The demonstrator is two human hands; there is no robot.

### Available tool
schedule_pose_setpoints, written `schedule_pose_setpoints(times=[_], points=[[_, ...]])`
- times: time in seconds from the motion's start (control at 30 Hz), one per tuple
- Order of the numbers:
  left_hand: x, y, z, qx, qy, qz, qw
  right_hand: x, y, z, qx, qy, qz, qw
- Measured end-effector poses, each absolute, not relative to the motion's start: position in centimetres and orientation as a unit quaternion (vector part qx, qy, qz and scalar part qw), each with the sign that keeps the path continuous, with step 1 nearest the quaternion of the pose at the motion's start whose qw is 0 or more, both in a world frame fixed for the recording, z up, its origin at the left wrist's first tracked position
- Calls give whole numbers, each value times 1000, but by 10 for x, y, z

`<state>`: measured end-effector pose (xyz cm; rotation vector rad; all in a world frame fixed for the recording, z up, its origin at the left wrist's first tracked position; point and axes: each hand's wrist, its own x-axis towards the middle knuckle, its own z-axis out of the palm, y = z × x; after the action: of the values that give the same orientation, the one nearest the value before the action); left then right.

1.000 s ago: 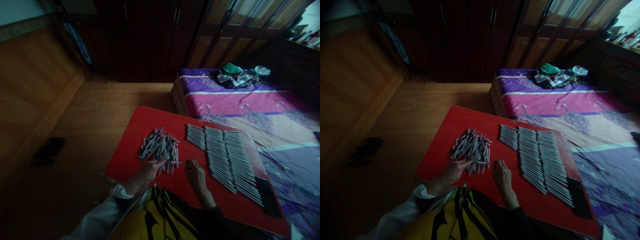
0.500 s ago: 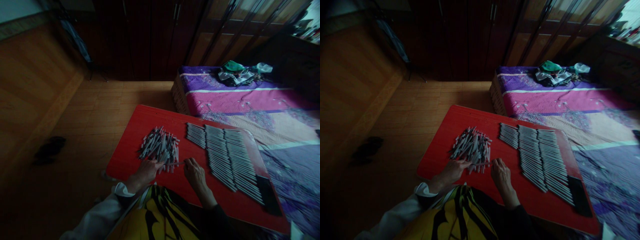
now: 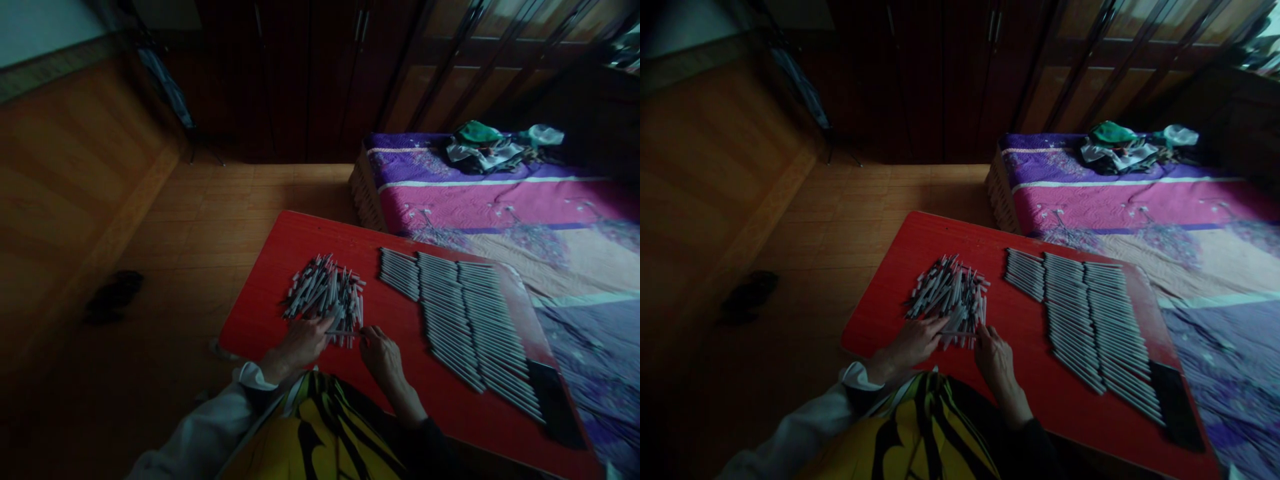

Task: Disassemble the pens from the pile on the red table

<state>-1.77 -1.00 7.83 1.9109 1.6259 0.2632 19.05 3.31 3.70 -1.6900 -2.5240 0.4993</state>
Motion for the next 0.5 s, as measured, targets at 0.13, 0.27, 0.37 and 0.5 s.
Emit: schedule_pose_setpoints(times=[0.13,0.27,0.37,0.5], points=[[-15,-9,82,696,621,231,276,184,24,18,-559,-778,273,88],[-6,-14,93,620,585,402,334,168,12,11,-551,-732,383,116],[0,-16,92,582,548,458,389,157,5,14,-520,-712,450,141],[-27,-2,66,502,673,447,309,163,6,15,-542,-653,505,159]])
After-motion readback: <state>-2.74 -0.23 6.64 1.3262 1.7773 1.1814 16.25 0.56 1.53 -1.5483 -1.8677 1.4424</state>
